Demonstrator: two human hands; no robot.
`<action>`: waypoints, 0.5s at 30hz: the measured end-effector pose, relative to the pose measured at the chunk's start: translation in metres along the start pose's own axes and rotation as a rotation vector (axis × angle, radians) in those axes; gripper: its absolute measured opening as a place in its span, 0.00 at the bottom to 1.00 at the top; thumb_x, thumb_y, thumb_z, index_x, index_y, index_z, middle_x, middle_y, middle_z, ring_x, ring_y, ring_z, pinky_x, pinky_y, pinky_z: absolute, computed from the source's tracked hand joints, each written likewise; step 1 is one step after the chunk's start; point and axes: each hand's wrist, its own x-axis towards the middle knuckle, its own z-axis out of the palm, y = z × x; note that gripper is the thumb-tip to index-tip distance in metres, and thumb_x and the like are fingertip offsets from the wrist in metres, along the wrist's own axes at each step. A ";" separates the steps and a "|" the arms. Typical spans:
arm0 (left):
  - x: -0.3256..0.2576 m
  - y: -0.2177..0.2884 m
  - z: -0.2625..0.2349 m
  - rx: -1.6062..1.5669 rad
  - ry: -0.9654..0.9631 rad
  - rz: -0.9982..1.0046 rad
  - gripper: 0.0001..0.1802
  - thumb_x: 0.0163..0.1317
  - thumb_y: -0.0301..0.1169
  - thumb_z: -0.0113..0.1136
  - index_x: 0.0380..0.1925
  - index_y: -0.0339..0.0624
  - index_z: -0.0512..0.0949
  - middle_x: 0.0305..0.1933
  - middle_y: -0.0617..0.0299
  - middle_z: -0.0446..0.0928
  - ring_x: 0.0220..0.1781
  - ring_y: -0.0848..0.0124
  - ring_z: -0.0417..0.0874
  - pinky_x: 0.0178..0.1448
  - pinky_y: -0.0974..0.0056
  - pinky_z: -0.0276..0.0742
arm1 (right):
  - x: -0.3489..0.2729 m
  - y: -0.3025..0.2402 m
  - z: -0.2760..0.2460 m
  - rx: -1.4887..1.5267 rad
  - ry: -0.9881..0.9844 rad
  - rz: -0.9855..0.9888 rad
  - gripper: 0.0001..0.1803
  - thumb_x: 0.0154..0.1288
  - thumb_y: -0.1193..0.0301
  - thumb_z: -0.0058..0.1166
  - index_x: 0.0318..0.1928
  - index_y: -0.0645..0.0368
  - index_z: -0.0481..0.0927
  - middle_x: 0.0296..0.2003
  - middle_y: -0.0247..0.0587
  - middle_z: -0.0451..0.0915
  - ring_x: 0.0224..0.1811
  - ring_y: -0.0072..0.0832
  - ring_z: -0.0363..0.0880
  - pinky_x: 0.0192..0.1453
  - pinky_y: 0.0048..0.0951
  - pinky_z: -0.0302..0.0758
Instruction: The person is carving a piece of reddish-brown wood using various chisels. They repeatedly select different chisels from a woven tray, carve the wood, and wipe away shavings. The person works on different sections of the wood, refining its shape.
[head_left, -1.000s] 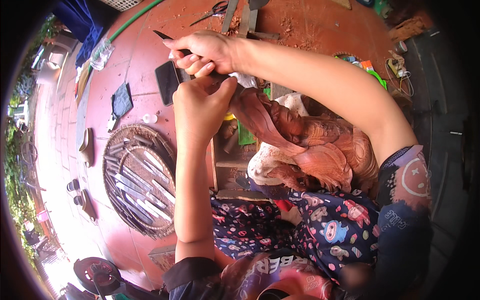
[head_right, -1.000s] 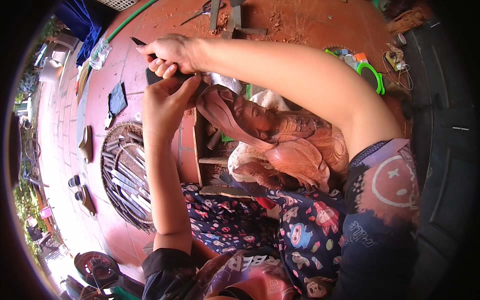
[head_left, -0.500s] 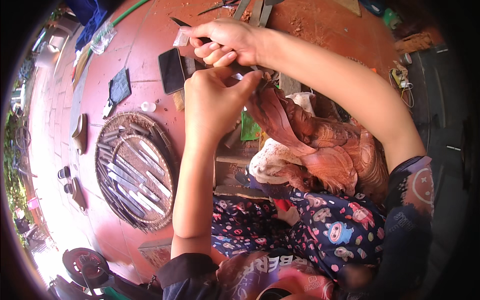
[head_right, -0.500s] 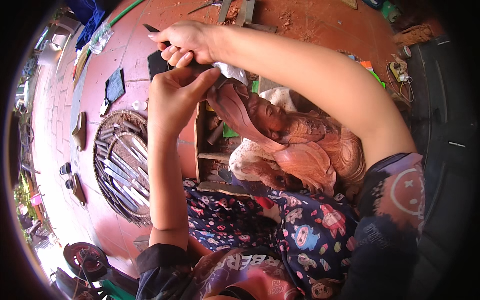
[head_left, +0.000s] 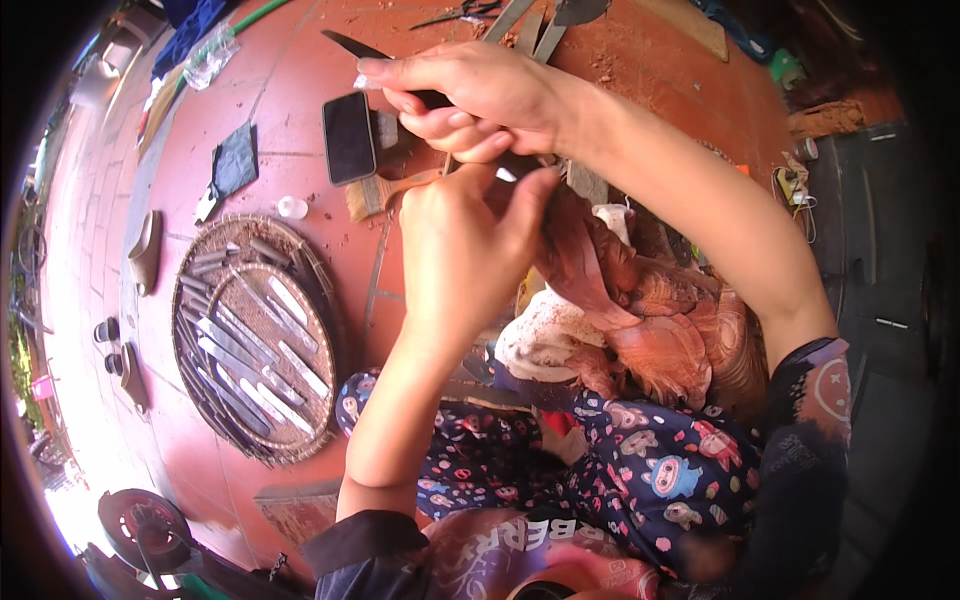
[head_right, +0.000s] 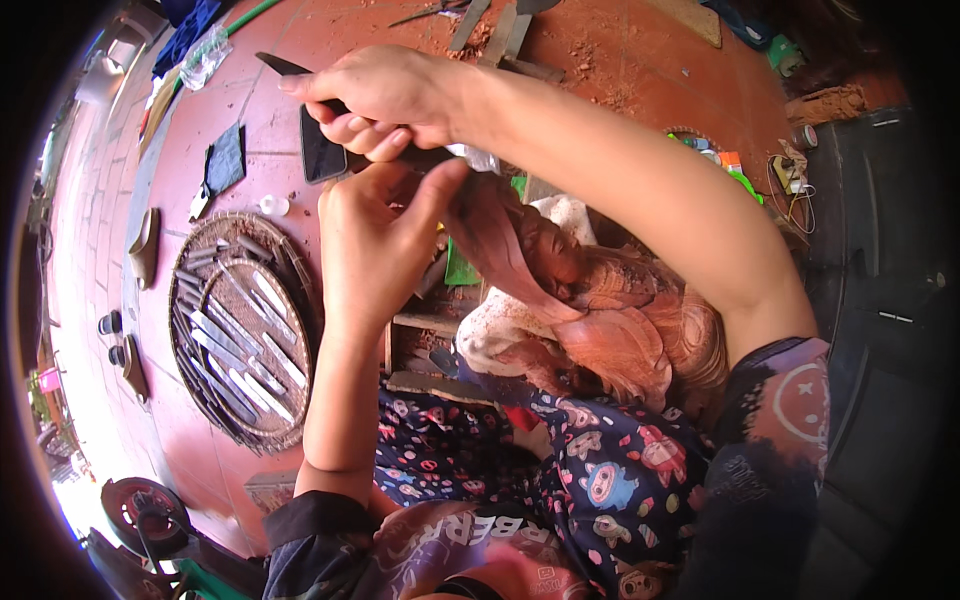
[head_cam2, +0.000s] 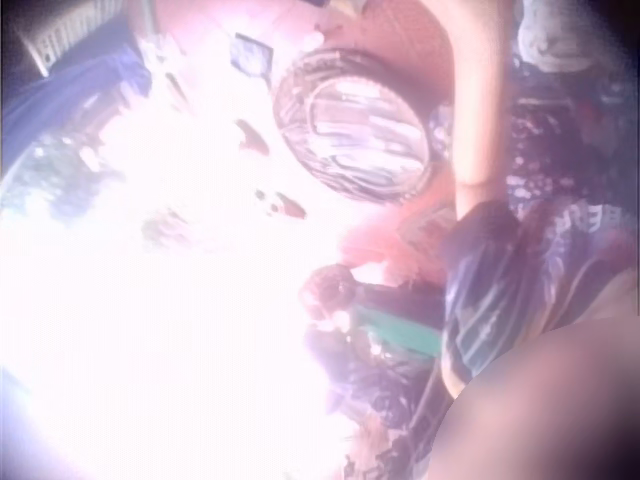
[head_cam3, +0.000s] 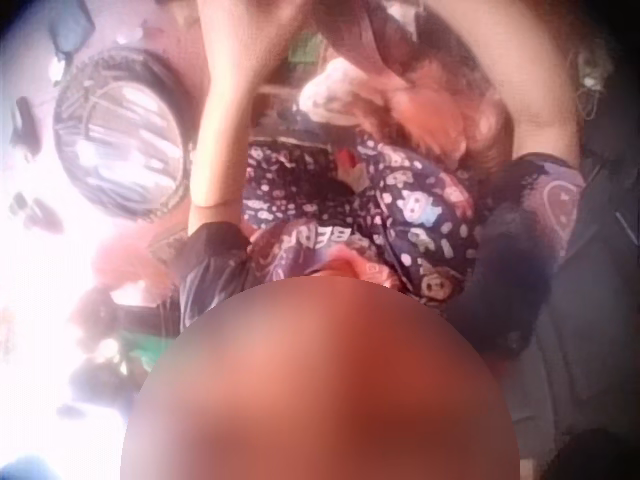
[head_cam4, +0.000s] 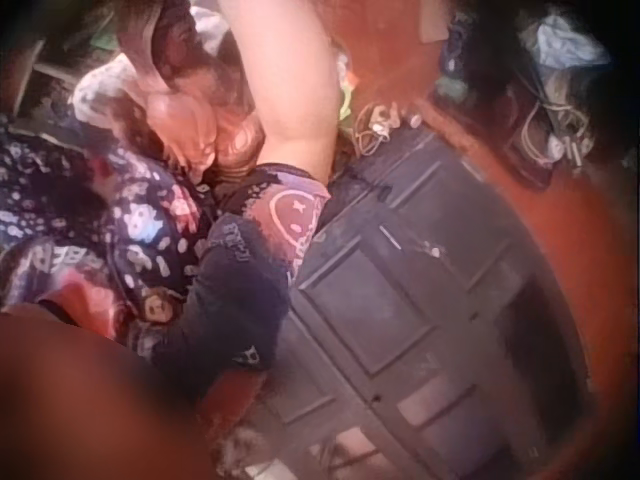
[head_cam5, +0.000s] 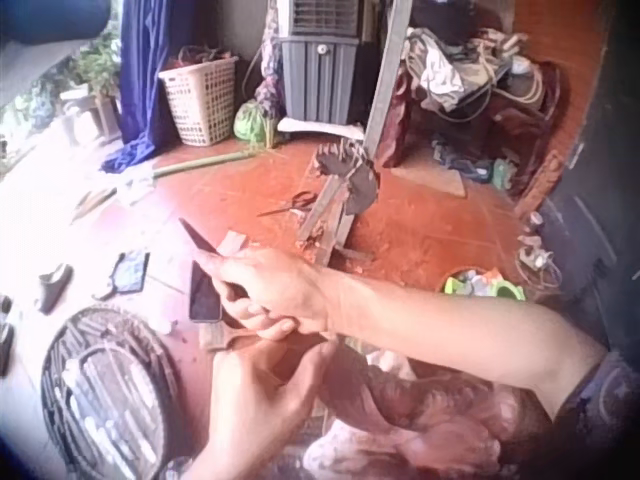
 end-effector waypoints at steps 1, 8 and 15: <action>-0.003 0.004 -0.001 0.026 -0.045 -0.050 0.19 0.60 0.35 0.72 0.22 0.27 0.80 0.21 0.41 0.79 0.23 0.49 0.84 0.33 0.53 0.77 | 0.001 0.005 -0.001 -0.051 0.048 0.032 0.24 0.78 0.49 0.53 0.30 0.53 0.68 0.16 0.22 0.60 0.10 0.08 0.49 0.11 0.16 0.45; -0.008 -0.007 0.004 -0.128 0.029 -0.070 0.16 0.61 0.33 0.72 0.32 0.26 0.85 0.28 0.41 0.83 0.25 0.53 0.87 0.35 0.56 0.79 | 0.004 0.002 0.008 -0.137 0.000 -0.073 0.26 0.77 0.47 0.54 0.28 0.53 0.68 0.15 0.22 0.60 0.10 0.09 0.50 0.11 0.17 0.46; -0.004 -0.027 0.005 -0.194 -0.005 -0.177 0.18 0.61 0.35 0.74 0.33 0.25 0.85 0.28 0.43 0.86 0.28 0.62 0.89 0.37 0.60 0.80 | 0.021 0.005 0.016 -0.234 0.005 -0.134 0.29 0.77 0.46 0.54 0.27 0.55 0.67 0.15 0.23 0.61 0.10 0.10 0.51 0.10 0.18 0.47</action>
